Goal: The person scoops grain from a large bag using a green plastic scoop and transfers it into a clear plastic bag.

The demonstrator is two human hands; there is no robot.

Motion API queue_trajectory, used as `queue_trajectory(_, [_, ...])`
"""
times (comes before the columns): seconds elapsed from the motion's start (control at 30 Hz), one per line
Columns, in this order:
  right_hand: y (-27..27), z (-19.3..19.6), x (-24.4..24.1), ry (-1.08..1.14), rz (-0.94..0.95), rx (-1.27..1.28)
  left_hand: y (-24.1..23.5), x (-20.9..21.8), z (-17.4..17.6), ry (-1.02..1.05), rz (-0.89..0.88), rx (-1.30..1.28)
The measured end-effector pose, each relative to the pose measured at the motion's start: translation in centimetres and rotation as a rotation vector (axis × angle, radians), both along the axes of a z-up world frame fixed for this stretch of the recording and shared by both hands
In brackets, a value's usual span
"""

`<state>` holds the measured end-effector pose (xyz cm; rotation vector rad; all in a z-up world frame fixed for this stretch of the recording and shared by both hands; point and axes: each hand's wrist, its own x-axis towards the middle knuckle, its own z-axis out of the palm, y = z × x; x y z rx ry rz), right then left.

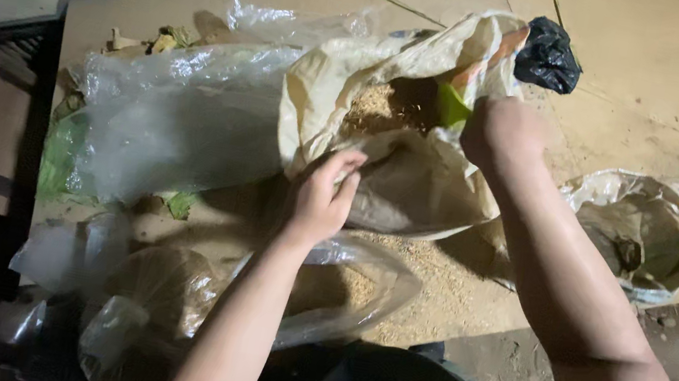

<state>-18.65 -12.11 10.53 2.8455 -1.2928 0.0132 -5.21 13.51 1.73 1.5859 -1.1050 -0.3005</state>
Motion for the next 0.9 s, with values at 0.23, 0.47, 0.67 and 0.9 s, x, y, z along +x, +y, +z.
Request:
queue_trajectory(0.23, [-4.1,-5.1,6.2,-0.002,-0.053,0.238,-12.1,5.4,-1.6,-0.38,0.276,0.296])
queue_trajectory(0.47, [-2.8,-7.5,7.8,-0.077,-0.043,0.258,-13.3,6.0,-3.4,-0.354,0.33,0.386])
queue_trajectory(0.67, [-2.9,-4.8,7.2,0.033,-0.062,0.344,-13.6,6.6,-4.9,-0.36,0.32,0.316])
queue_trajectory(0.9, [-7.9,-9.7,7.3,0.098,0.193,0.388,-13.6,6.8,-5.7,-0.292,0.276,0.311])
